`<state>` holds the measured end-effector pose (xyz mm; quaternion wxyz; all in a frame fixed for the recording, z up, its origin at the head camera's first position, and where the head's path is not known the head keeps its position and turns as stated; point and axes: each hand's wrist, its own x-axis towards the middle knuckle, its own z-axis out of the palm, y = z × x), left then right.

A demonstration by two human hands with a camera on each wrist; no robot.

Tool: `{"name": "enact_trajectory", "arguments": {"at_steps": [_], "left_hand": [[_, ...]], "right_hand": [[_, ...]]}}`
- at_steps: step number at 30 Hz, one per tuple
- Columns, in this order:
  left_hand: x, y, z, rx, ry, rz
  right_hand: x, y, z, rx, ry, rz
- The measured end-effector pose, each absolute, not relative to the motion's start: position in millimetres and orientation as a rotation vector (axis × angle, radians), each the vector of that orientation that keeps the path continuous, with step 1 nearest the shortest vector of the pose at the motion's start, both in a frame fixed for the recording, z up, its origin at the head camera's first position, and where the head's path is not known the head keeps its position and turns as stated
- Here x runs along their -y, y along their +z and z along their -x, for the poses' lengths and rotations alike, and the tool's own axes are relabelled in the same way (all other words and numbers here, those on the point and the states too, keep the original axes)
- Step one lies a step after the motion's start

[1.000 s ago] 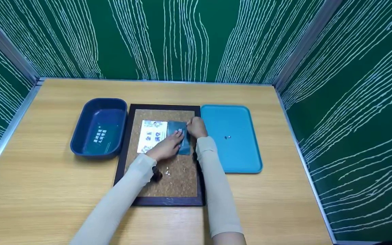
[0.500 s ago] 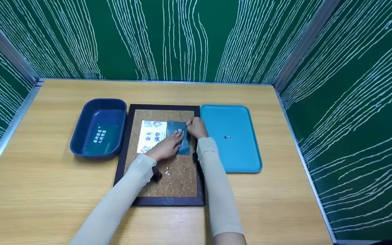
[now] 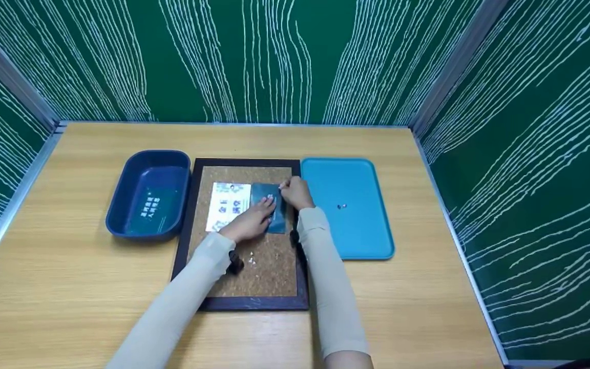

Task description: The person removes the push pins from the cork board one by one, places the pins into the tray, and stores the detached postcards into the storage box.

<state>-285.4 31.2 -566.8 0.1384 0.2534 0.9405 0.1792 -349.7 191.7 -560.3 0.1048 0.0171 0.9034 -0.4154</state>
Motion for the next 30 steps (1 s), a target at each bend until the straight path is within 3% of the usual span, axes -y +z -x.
{"name": "enact_trajectory", "arguments": {"at_steps": [30], "left_hand": [[-30.9,-565.4,284.7,-2.726,0.542,-0.737]], "right_hand": [[-214.1,-539.4,342.4,-2.656,-1.323,-0.074]]}}
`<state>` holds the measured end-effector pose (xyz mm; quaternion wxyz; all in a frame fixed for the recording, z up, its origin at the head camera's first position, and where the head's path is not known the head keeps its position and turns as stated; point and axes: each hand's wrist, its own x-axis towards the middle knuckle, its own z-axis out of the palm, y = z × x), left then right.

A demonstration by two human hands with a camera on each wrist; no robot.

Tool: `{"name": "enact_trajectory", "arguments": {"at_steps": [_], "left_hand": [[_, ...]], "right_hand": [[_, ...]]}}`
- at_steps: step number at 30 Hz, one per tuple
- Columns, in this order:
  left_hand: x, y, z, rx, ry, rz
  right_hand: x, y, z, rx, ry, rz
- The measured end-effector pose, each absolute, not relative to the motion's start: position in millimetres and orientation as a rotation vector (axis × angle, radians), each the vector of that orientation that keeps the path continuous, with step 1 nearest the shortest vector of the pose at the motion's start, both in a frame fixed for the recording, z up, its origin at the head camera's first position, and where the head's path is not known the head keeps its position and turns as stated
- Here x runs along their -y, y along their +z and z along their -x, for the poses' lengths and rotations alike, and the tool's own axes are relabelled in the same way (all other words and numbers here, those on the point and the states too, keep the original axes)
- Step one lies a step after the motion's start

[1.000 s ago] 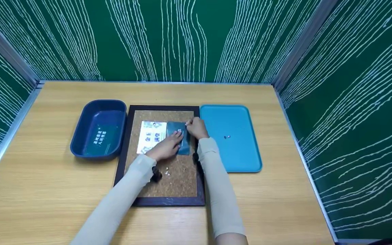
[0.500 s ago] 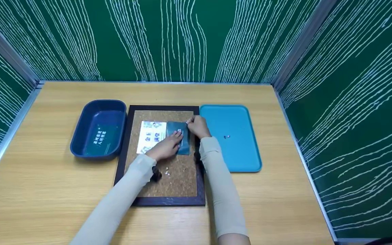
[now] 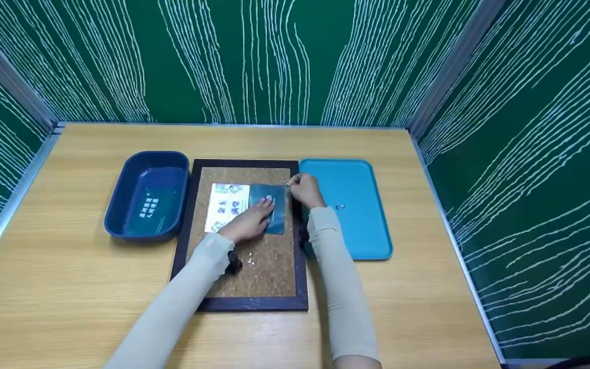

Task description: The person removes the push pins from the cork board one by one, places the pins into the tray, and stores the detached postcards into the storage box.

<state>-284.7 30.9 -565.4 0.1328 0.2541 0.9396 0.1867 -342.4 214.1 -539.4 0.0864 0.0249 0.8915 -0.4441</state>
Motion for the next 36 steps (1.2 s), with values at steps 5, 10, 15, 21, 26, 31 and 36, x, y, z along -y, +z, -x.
{"name": "enact_trajectory", "arguments": {"at_steps": [5,10,15,21,26,31,36], "left_hand": [[-30.4,-566.7,285.0,-2.727,0.541,-0.751],[-29.3,-567.5,284.2,-2.721,0.553,-0.76],[-29.6,-568.1,284.0,-2.723,0.557,-0.749],[-30.2,-564.8,283.1,-2.72,0.538,-0.747],[-30.5,-564.4,282.8,-2.718,0.532,-0.74],[-30.6,-565.0,282.9,-2.708,0.548,-0.725],[-30.5,-565.0,283.4,-2.701,0.556,-0.714]], "right_hand": [[-222.9,-538.0,340.8,-2.657,-1.328,-0.106],[-232.0,-537.2,338.3,-2.677,-1.317,-0.086],[-241.6,-536.2,336.7,-2.69,-1.295,-0.1],[-254.1,-535.0,336.3,-2.695,-1.274,-0.141],[-264.9,-536.0,335.5,-2.69,-1.262,-0.165],[-277.8,-537.1,333.2,-2.705,-1.246,-0.194],[-289.2,-537.8,330.5,-2.7,-1.225,-0.219]]}}
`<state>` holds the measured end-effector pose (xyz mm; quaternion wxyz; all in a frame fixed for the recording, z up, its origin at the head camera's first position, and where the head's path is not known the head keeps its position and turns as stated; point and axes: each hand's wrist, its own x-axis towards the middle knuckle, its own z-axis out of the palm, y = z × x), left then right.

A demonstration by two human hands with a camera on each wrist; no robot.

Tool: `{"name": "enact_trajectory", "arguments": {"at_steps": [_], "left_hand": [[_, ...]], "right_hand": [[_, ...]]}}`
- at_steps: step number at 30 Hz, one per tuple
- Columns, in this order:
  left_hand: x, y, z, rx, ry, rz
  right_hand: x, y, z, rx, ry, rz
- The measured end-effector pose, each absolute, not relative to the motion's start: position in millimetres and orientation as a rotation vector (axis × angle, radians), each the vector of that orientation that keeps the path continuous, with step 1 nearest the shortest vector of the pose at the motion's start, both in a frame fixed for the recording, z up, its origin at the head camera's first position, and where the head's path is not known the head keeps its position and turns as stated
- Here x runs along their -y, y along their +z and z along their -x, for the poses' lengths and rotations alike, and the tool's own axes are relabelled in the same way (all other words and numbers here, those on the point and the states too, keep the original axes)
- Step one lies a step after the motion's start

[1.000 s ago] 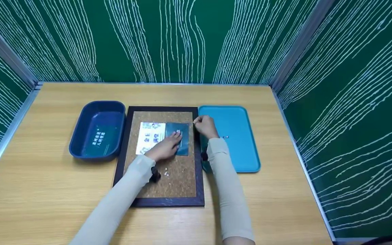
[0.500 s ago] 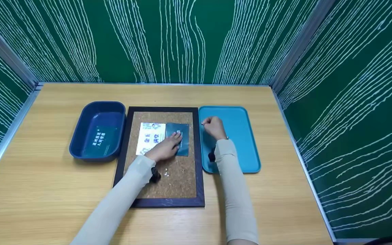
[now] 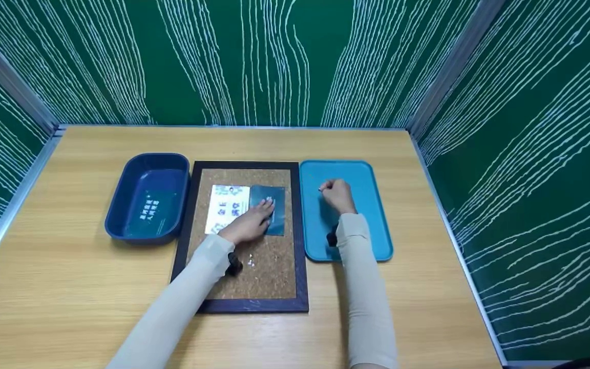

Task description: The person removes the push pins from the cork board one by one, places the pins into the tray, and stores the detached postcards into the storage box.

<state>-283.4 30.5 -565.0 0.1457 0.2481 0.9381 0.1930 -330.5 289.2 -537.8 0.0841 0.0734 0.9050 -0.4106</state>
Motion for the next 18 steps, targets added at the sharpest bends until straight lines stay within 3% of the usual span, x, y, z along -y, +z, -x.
{"name": "enact_trajectory", "arguments": {"at_steps": [18], "left_hand": [[-30.5,-565.0,283.6,-2.716,0.549,-0.748]], "right_hand": [[-326.1,-547.7,324.9,-2.684,-1.158,-0.279]]}}
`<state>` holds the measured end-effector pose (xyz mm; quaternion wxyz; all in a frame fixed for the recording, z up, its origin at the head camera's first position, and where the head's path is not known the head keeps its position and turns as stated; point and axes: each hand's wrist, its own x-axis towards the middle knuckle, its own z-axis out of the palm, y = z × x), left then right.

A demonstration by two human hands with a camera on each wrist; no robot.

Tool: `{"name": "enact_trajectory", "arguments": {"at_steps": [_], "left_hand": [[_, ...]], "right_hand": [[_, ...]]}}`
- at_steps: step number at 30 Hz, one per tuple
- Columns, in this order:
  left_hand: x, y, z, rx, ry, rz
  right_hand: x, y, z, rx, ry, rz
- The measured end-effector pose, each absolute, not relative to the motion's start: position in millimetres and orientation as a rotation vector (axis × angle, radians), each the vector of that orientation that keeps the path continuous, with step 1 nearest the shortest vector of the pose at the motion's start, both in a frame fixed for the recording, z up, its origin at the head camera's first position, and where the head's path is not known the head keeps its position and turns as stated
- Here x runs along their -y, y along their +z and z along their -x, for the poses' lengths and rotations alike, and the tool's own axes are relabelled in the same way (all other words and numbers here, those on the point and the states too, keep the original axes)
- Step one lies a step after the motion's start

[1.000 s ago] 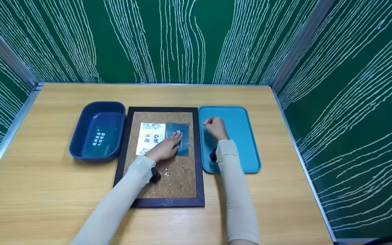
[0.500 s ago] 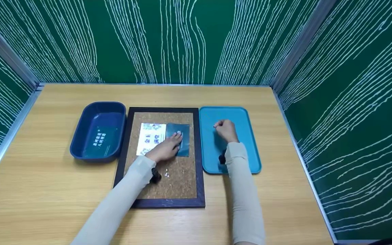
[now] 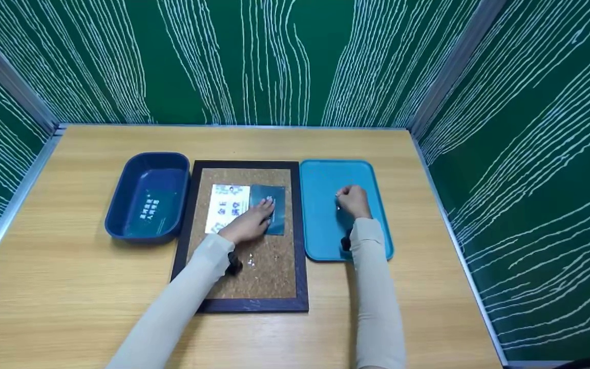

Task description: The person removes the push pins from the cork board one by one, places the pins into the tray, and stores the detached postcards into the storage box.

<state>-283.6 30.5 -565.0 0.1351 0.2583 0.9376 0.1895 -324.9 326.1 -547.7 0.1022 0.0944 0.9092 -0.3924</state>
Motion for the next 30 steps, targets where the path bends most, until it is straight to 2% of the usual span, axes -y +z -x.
{"name": "enact_trajectory", "arguments": {"at_steps": [30], "left_hand": [[-31.9,-565.1,284.4,-2.705,0.528,-0.71]], "right_hand": [[-347.7,-561.2,315.4,-2.654,-1.076,-0.363]]}}
